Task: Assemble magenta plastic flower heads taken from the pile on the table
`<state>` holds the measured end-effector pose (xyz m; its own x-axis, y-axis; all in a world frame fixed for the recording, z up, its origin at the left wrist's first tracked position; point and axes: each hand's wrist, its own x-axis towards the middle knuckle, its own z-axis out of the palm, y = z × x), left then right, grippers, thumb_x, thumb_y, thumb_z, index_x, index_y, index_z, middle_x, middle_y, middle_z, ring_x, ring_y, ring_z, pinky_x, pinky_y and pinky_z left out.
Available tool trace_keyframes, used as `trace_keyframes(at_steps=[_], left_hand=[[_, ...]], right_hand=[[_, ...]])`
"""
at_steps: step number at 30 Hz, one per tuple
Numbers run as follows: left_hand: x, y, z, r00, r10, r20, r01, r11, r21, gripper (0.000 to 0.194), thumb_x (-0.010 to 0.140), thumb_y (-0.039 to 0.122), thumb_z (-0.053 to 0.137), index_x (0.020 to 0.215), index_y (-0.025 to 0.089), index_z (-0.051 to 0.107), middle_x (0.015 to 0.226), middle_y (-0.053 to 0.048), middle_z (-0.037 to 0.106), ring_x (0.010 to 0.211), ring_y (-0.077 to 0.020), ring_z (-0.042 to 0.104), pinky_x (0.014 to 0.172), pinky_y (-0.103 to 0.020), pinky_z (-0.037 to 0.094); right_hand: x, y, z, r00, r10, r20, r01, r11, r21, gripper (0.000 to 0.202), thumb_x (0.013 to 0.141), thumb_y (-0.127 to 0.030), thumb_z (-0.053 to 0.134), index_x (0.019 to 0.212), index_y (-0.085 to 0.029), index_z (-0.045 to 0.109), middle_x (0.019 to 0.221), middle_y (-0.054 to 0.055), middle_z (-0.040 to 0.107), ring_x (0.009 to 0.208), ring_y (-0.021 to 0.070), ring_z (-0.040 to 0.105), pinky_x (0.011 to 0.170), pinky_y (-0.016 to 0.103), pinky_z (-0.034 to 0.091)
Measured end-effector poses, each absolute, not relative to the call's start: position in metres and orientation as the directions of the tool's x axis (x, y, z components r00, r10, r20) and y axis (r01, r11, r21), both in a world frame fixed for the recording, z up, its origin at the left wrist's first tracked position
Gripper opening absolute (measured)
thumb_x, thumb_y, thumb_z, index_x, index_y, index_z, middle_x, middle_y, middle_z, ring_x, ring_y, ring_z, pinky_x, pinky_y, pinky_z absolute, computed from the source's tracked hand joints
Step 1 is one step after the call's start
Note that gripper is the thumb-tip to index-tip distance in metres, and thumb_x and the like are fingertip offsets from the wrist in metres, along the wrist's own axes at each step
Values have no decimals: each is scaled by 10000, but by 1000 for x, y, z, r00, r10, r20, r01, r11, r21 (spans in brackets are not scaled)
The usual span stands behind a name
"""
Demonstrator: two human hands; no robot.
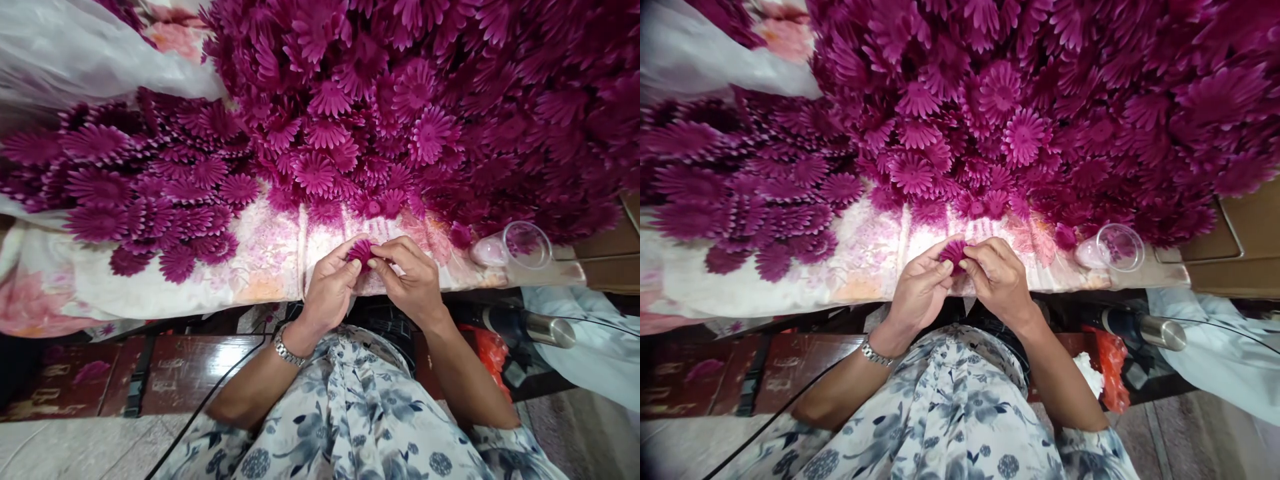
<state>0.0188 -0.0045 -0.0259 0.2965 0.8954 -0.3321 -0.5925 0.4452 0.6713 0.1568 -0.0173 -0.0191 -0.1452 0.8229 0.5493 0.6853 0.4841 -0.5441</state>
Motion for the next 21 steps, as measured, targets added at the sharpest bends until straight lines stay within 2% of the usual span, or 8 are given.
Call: trace_keyframes(at_steps=[4,8,13,18,21], left_hand=[[20,-6,-23,283,904,-320,-590,427,685,343,643,221,752,980,180,705,792,-27,699,815,-161,634,857,-291,461],[18,-8,-21,331,882,-335,-569,470,675,380,653,245,753,1024,184,702,737,-14,692,769,-146,633,842,-286,472],[17,-11,-25,367,868,-335,-568,494,658,388,640,217,760,1023,196,706,907,-34,718,835,-143,631,831,-262,459],[17,-9,-26,337,867,-368,-579,499,644,336,627,208,761,961,181,729,881,-43,726,792,-139,638,798,-252,468],[14,-6,-26,315,854,-414,-590,518,619,323,602,189,765,921,149,734,846,-63,729,725,-139,641,698,-238,482]], right_hand=[[153,-19,-15,-122,853,507,691,439,-573,164,843,-224,594,999,-173,612,827,54,625,746,151,591,661,289,504],[153,-16,-20,-118,837,534,646,473,-599,82,811,-203,640,886,-182,614,737,15,608,705,130,584,613,252,490],[153,-17,-25,-104,851,515,598,467,-651,79,821,-109,596,815,-185,614,695,-9,607,648,105,578,591,231,472],[155,-20,-24,-85,893,443,613,397,-683,66,848,-177,570,789,-178,602,671,-6,581,622,107,564,580,238,459],[174,-9,-22,62,887,458,683,297,-668,97,865,-238,548,806,-192,610,675,-6,583,609,113,550,569,248,455]])
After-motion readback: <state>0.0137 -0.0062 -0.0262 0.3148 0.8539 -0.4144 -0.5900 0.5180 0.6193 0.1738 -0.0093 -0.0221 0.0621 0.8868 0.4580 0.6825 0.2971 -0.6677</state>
